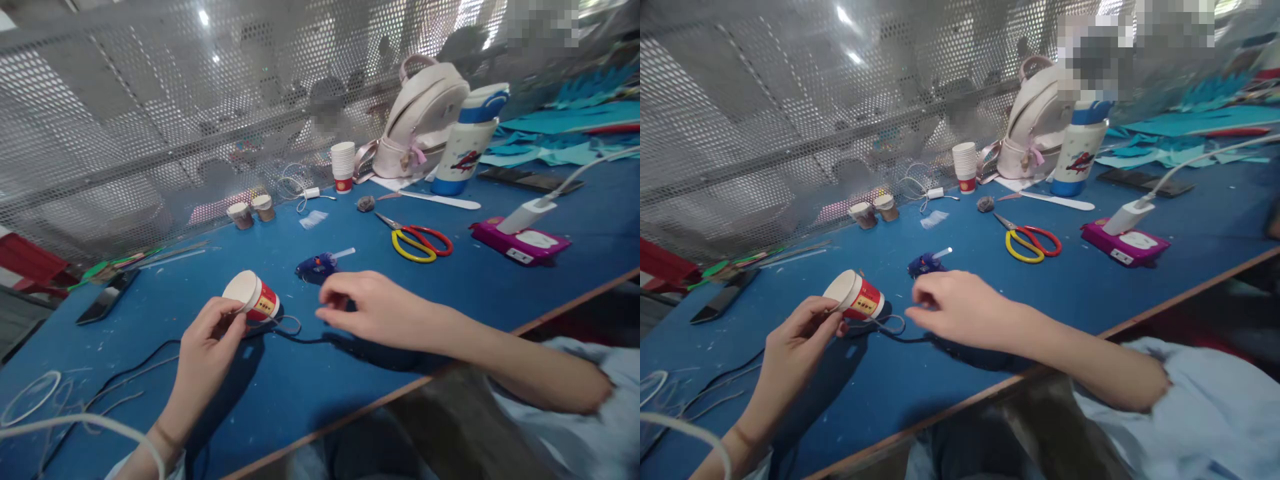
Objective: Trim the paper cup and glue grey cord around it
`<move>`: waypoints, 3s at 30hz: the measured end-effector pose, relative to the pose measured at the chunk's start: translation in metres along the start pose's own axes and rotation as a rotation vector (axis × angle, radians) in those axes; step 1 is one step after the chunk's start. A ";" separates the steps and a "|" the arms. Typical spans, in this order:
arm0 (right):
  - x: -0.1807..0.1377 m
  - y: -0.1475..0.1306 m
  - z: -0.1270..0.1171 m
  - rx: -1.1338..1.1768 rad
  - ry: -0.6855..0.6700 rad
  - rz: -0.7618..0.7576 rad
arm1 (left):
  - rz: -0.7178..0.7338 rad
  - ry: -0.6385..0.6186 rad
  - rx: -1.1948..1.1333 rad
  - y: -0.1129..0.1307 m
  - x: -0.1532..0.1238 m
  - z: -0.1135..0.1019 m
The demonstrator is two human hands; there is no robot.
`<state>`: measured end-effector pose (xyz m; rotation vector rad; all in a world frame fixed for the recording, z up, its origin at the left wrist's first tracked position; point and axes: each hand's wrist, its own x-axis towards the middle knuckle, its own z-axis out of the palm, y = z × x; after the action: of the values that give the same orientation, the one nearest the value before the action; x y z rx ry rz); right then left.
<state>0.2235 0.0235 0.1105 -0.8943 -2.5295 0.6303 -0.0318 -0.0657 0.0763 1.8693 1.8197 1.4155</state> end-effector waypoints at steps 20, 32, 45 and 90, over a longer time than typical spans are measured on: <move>0.049 -0.028 0.063 0.933 0.002 0.129 | 0.208 -0.009 0.219 0.006 -0.005 0.003; 0.048 -0.028 0.061 0.849 0.109 0.090 | 0.183 -0.052 0.200 0.007 -0.005 0.003; 0.050 -0.021 0.067 0.758 0.170 0.030 | 0.080 -0.057 0.122 0.009 -0.005 0.001; 0.060 0.004 0.072 0.311 0.281 -0.352 | 0.026 0.186 0.101 -0.013 0.012 -0.007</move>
<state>0.1469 0.0456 0.0607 -0.3842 -2.1820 0.7012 -0.0479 -0.0560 0.0771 1.8693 1.9933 1.5822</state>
